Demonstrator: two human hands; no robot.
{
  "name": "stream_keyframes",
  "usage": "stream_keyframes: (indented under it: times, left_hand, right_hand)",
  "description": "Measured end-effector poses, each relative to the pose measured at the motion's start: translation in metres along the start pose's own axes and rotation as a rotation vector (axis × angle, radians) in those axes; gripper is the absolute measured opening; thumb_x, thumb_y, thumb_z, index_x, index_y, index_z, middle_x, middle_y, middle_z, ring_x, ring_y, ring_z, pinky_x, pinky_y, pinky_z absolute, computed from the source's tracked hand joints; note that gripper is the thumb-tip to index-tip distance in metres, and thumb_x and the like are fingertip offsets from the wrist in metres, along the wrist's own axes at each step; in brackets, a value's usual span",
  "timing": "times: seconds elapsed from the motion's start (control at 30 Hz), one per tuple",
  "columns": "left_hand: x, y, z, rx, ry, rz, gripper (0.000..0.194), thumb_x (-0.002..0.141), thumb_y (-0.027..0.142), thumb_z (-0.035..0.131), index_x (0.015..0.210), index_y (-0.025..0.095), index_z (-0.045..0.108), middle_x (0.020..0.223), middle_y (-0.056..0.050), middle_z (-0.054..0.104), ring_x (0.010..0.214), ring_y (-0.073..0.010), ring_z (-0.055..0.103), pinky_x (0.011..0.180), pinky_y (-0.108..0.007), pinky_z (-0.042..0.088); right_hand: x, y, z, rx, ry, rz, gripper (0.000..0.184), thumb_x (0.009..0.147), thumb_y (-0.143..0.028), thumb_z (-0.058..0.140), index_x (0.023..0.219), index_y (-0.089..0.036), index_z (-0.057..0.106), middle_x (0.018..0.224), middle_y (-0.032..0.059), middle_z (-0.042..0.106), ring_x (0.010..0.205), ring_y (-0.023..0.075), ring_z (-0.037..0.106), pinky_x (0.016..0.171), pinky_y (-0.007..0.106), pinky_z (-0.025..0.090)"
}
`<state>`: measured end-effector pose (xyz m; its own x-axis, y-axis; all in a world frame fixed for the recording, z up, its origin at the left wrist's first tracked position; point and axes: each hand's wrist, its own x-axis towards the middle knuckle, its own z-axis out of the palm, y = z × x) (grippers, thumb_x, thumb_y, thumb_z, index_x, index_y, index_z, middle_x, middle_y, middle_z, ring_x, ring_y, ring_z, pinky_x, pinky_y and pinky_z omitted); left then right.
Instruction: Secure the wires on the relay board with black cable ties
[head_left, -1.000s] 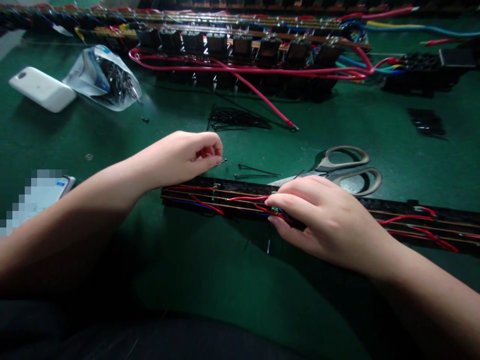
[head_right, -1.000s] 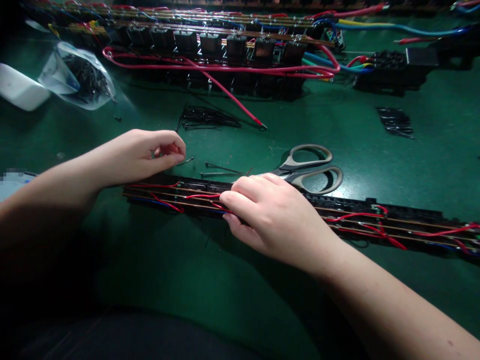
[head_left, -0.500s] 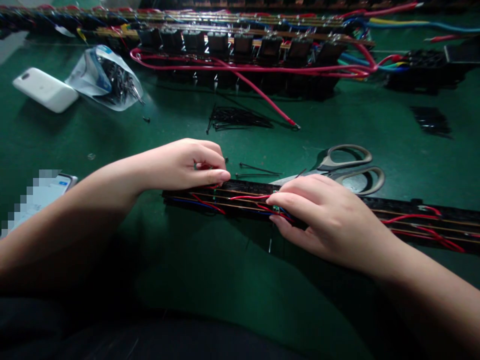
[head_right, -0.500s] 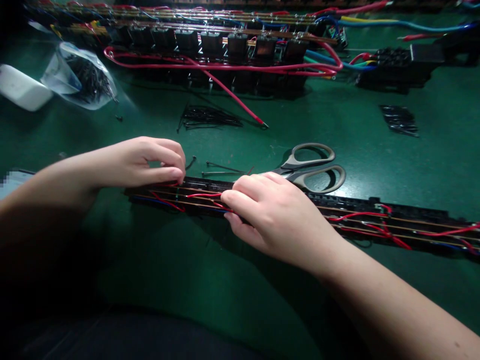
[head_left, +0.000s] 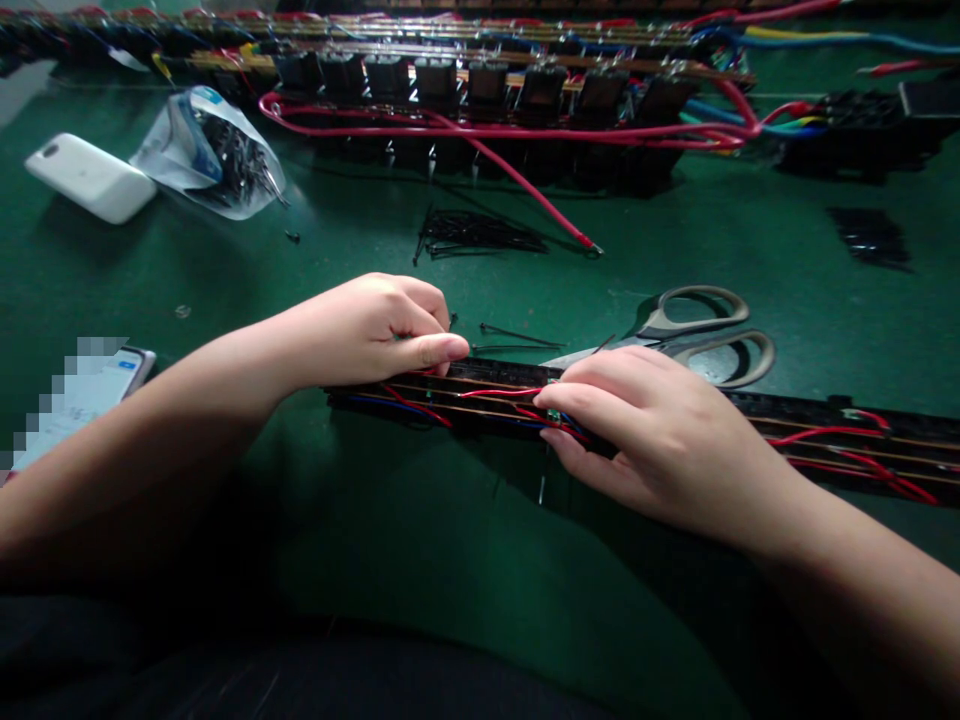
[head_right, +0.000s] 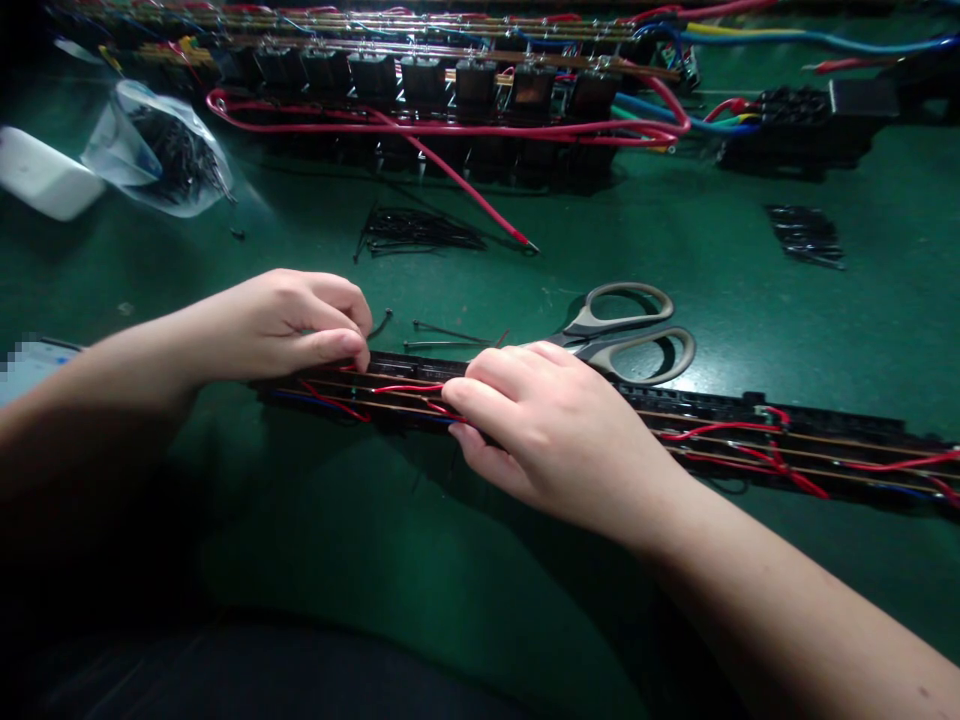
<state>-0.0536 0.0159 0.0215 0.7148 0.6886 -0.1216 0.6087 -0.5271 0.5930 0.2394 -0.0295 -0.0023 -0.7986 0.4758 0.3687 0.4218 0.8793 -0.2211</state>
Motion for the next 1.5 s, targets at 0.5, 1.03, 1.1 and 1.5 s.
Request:
stream_keyframes:
  times: [0.5, 1.03, 1.1, 1.5]
  left_hand:
    - [-0.0025, 0.0019, -0.0024, -0.01, 0.02, 0.059, 0.072, 0.103, 0.071, 0.034, 0.08, 0.02, 0.08, 0.089, -0.007, 0.074, 0.083, -0.0149, 0.065, 0.082, -0.026, 0.051]
    - [-0.0013, -0.004, -0.0033, 0.05, -0.038, 0.11, 0.061, 0.103, 0.061, 0.041, 0.083, 0.021, 0.082, 0.091, -0.01, 0.076, 0.086, -0.0178, 0.067, 0.083, -0.028, 0.05]
    - [-0.0012, -0.0038, -0.0034, 0.019, -0.044, 0.118, 0.059, 0.103, 0.06, 0.042, 0.083, 0.021, 0.081, 0.09, -0.009, 0.075, 0.084, -0.0171, 0.067, 0.082, -0.027, 0.05]
    - [0.003, 0.001, -0.0035, 0.006, -0.102, 0.052, 0.064, 0.102, 0.065, 0.035, 0.074, 0.021, 0.073, 0.085, -0.006, 0.07, 0.081, -0.016, 0.063, 0.085, -0.026, 0.05]
  right_hand:
    - [-0.0006, 0.0009, 0.0002, -0.019, 0.013, -0.018, 0.011, 0.1, -0.021, 0.058, 0.099, -0.016, 0.068, 0.094, 0.0096, 0.073, 0.081, 0.023, 0.067, 0.074, 0.035, 0.052]
    - [-0.0001, 0.0006, -0.0003, -0.015, 0.01, -0.018, 0.011, 0.099, -0.02, 0.058, 0.1, -0.015, 0.068, 0.093, 0.0101, 0.073, 0.08, 0.0228, 0.065, 0.074, 0.034, 0.05]
    - [-0.0005, 0.0006, -0.0005, -0.014, 0.008, -0.019, 0.011, 0.099, -0.02, 0.058, 0.1, -0.016, 0.068, 0.093, 0.0099, 0.073, 0.081, 0.0227, 0.065, 0.074, 0.034, 0.05]
    - [-0.0001, 0.0005, -0.0001, 0.01, -0.005, 0.005, 0.011, 0.098, -0.02, 0.06, 0.1, -0.016, 0.07, 0.093, 0.01, 0.073, 0.081, 0.023, 0.066, 0.075, 0.035, 0.049]
